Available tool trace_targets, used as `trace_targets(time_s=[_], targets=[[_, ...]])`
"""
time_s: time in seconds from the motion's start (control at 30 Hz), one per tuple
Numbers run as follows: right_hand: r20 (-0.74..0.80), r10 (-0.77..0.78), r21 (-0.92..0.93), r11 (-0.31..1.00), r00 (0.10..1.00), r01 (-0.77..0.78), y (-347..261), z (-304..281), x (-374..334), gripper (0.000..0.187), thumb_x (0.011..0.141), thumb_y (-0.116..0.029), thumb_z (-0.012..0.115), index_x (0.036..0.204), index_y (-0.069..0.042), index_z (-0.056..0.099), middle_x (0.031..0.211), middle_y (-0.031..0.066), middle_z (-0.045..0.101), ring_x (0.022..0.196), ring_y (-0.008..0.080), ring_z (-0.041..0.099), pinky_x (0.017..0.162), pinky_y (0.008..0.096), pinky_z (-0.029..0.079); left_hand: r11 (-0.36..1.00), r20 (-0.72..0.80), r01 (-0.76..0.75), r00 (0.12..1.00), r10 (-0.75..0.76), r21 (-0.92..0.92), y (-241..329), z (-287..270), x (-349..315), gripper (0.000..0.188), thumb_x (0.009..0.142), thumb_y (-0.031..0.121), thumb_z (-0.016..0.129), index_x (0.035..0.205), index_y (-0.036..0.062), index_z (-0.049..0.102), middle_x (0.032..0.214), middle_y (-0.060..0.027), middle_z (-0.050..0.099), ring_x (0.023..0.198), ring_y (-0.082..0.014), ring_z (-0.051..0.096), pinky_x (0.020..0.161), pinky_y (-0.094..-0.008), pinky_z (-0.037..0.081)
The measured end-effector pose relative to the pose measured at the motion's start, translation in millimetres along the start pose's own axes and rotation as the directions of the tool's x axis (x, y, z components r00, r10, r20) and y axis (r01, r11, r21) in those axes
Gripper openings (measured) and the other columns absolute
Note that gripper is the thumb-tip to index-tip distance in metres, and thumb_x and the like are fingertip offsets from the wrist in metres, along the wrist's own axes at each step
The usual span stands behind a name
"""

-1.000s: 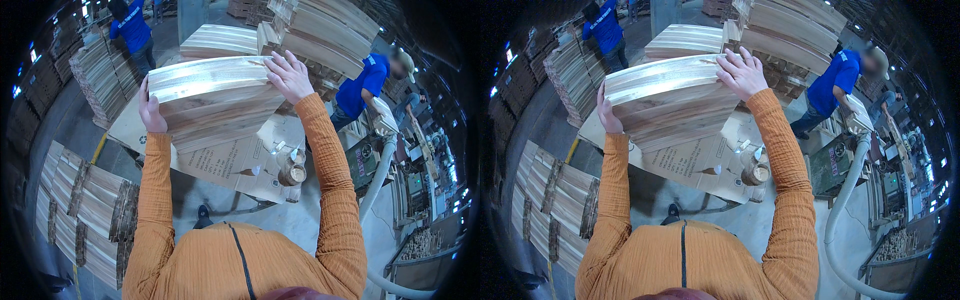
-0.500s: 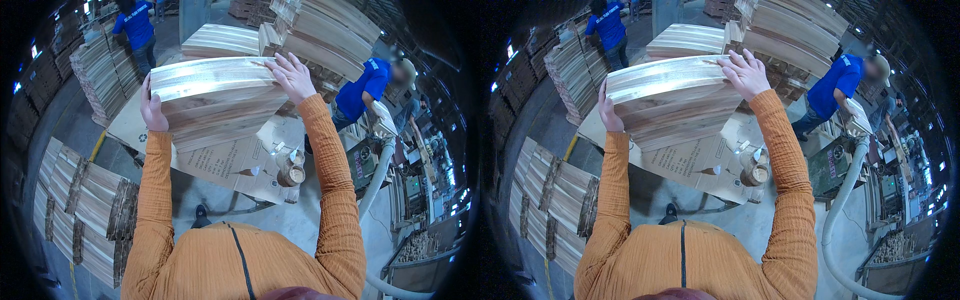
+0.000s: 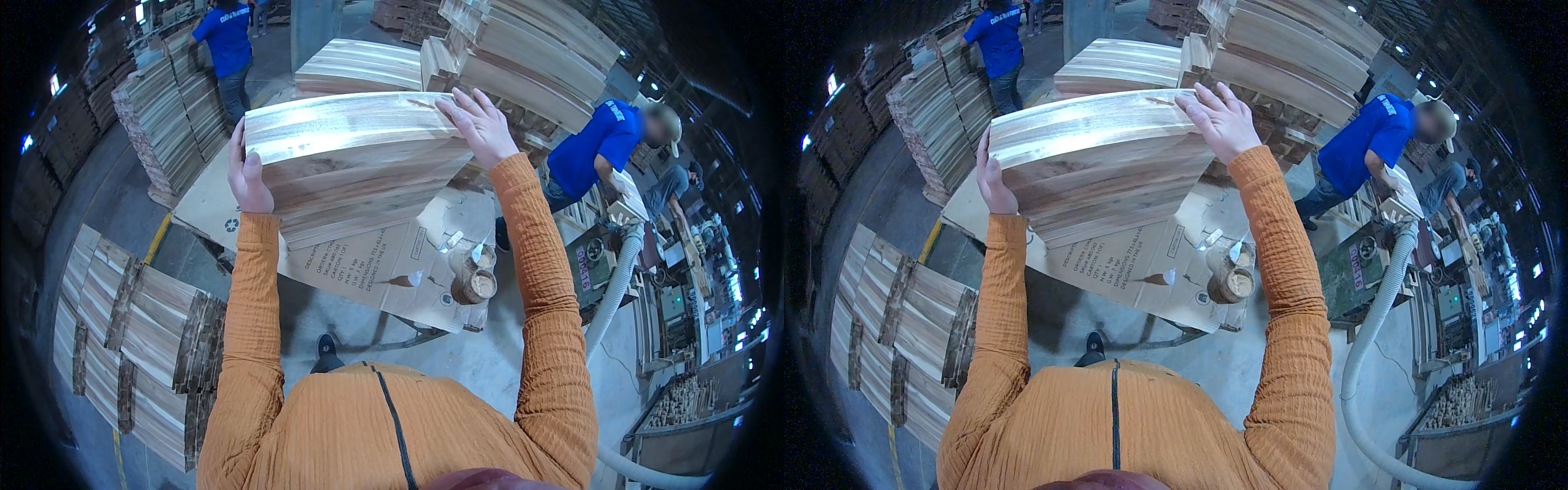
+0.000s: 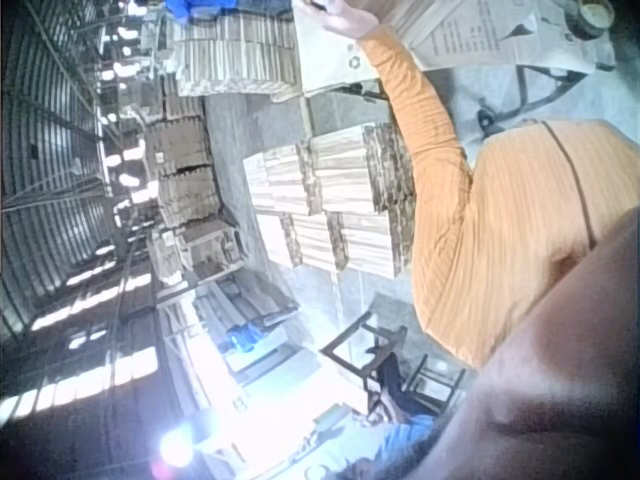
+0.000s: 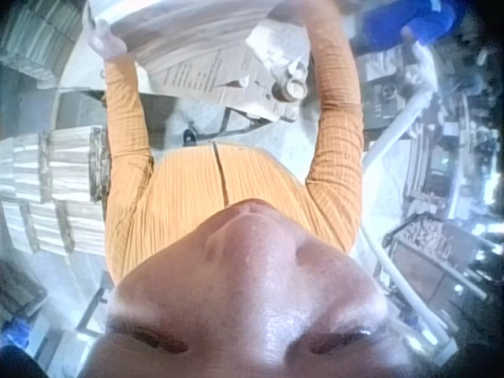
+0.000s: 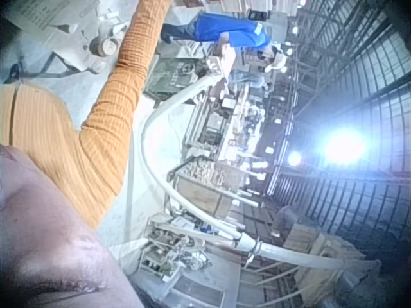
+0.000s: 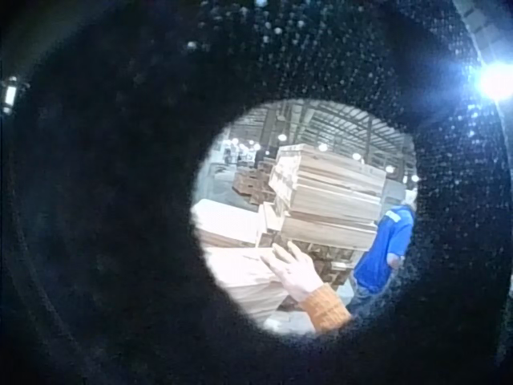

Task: The person picks up wooden planks from a stack, inspects the surface for knots, and applies a white filler from a tube into the knots. After filling, the person places the plank back on the stack and repeats the process with additional planks.

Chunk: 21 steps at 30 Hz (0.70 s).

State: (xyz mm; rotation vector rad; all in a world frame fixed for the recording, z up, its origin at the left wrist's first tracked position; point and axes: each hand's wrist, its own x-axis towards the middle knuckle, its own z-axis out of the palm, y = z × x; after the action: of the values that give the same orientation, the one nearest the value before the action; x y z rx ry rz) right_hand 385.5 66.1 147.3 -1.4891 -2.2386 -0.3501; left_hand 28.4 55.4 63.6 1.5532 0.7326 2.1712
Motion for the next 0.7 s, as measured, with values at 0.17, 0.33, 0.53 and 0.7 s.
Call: trace_targets(time_s=[0.17,0.33,0.53,0.7], targets=[[-0.027,-0.031,-0.037,0.999,0.999,0.030,2,-1,-9,0.050,0.096,-0.048,0.019,0.134,-0.031,0.046,0.148,0.0044,0.030,0.137,0.0321,0.019,0.110,0.0471,0.011,0.999,0.009,-0.044,0.999,0.044,0.021,-3,0,1,0.067,0.086,0.043,0.042,0.131,-0.0068,0.040,0.129,-0.0184,0.048,0.119,-0.0250,0.046,0.102,-0.0338,0.032],[-0.063,-0.070,-0.066,0.996,0.996,0.066,-1,-1,-11,0.049,0.096,-0.048,0.021,0.133,-0.030,0.047,0.148,0.0049,0.030,0.137,0.0325,0.019,0.110,0.0479,0.011,0.999,-0.001,-0.040,0.999,0.040,0.011,-5,0,3,0.068,0.085,0.043,0.042,0.131,-0.0071,0.040,0.129,-0.0183,0.048,0.119,-0.0248,0.046,0.102,-0.0337,0.032],[-0.092,-0.063,-0.052,0.997,0.994,0.059,2,-1,-11,0.049,0.096,-0.048,0.022,0.134,-0.029,0.047,0.147,0.0054,0.031,0.137,0.0325,0.020,0.109,0.0480,0.011,0.999,-0.003,-0.048,0.999,0.048,0.016,-3,2,3,0.065,0.086,0.039,0.041,0.131,-0.0076,0.040,0.129,-0.0182,0.048,0.120,-0.0250,0.046,0.103,-0.0342,0.031],[-0.069,-0.055,-0.032,0.998,0.996,0.053,6,2,-10,0.050,0.095,-0.050,0.021,0.135,-0.030,0.045,0.147,0.0059,0.031,0.136,0.0328,0.019,0.109,0.0475,0.012,0.997,-0.014,-0.061,0.998,0.062,0.053,-5,0,2,0.064,0.086,0.038,0.041,0.131,-0.0079,0.040,0.129,-0.0185,0.047,0.120,-0.0254,0.045,0.103,-0.0342,0.031]])
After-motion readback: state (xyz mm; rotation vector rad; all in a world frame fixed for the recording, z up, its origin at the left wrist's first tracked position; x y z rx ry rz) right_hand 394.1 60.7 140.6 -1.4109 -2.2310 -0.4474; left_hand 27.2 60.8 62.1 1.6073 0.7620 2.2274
